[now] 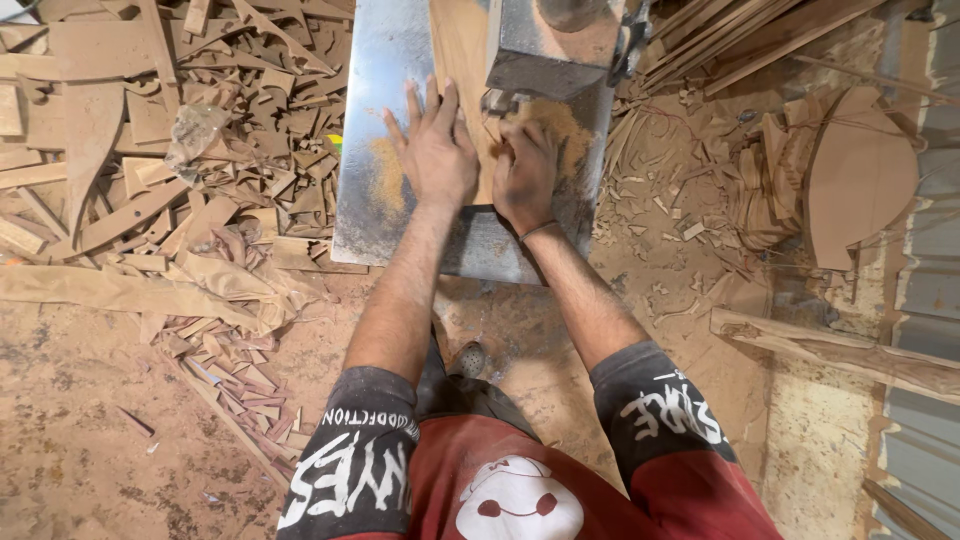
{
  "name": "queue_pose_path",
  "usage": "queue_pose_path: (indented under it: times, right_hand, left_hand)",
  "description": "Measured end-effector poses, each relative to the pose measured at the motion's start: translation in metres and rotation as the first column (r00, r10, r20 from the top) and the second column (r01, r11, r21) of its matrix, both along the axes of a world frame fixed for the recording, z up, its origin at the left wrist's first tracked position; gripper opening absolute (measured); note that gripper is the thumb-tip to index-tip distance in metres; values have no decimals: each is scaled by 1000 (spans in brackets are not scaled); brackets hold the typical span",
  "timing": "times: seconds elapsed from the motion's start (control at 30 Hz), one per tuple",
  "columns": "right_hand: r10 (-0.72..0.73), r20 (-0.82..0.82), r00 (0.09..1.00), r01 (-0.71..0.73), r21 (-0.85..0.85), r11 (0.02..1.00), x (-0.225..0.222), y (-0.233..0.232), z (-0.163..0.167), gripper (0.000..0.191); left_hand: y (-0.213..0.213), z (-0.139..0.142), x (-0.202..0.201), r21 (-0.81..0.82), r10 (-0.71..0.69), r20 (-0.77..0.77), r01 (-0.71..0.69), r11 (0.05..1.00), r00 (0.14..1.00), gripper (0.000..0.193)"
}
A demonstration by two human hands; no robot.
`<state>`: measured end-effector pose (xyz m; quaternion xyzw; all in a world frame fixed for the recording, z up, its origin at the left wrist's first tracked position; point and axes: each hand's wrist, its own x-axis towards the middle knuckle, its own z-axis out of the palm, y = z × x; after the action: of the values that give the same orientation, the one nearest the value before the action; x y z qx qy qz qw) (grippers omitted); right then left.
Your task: The person uses a bandsaw to cut and shape a wooden piece. They guide the wood along the blade with both hands, repositioning it multiple times to follow a curved outline. The person removes small offcuts and continues shaping the piece until the clip ends.
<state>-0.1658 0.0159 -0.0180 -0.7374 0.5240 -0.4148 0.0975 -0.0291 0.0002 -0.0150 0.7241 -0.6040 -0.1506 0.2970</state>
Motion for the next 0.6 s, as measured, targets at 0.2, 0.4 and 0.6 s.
queue_pose_path:
  times: [0.2, 0.4, 0.6]
  right_hand:
    - [20, 11, 1000, -20, -14, 1000, -1, -2, -1, 24]
    - [7, 29, 1000, -7, 6, 1000, -3, -6, -6, 25]
    - [-25, -19, 1000, 25, 5, 1000, -2, -6, -6, 25]
  left_hand:
    - [1, 5, 0, 11, -2, 32, 2, 1000, 999, 48]
    - [-4, 5, 2, 53, -16, 13, 16, 998, 1000, 49]
    - [-6, 3, 1, 65, -30, 0, 30, 997, 1000, 49]
